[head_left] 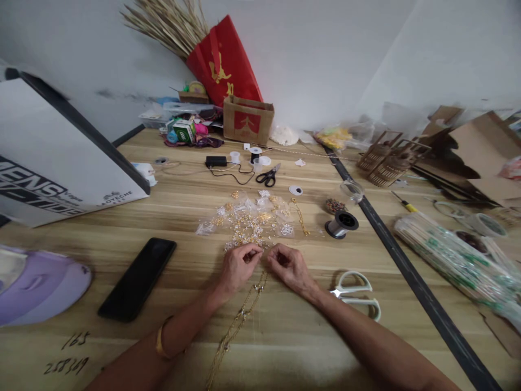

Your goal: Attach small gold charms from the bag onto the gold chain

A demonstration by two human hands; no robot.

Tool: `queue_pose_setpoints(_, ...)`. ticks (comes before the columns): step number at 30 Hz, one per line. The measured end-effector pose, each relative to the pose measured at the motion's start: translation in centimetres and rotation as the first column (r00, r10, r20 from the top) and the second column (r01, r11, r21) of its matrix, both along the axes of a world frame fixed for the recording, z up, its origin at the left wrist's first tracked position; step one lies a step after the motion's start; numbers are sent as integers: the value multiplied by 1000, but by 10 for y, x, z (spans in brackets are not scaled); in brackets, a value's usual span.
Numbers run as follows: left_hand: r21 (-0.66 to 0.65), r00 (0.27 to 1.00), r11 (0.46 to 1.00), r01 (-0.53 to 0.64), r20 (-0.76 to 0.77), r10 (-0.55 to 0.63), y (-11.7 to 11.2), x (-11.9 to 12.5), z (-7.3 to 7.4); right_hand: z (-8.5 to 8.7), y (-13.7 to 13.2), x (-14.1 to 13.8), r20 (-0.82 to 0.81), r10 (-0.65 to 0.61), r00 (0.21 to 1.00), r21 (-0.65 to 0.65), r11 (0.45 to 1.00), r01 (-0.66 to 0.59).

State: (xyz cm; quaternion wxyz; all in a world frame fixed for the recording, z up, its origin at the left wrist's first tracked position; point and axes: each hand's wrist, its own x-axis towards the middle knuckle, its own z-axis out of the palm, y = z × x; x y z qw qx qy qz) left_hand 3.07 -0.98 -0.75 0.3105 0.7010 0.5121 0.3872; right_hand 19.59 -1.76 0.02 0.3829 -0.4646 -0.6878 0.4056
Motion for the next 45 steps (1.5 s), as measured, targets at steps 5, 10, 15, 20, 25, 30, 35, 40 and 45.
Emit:
queue_pose_setpoints(5,7,1000,1000,-6,3,5,0,0,-1,0,0,0,-1,4,1000,4,1000,-4)
queue_pose_setpoints(10,18,1000,1000,1,3,-1,0,0,-3,0,0,0,4,5,1000,7,1000,-5)
queue_pose_setpoints(15,20,1000,1000,7,4,-7,0,0,-3,-1,0,0,3,2,1000,-1,1000,-2)
queue_pose_setpoints(20,14,1000,1000,17,0,-17,-1,0,-1,-1,0,0,2,-7,1000,-7,1000,7)
queue_pose_setpoints(25,27,999,999,35,2,-35,-3,1,0,0,0,0,-4,-12,1000,-7,1000,11)
queue_pose_setpoints(30,32,999,998,46,14,-46,-3,1,-1,-1,0,0,1,-23,1000,-12,1000,23)
queue_pose_setpoints(35,30,998,998,55,23,-55,-2,1,-3,-4,1,1,-6,-33,999,-14,999,33)
queue_pose_setpoints(40,23,1000,999,26,15,-26,0,0,-3,-4,1,1,-16,-21,1000,-9,1000,21)
queue_pose_setpoints(45,13,1000,1000,4,10,-4,1,-1,-5,-3,1,0,-20,-11,1000,-14,1000,11)
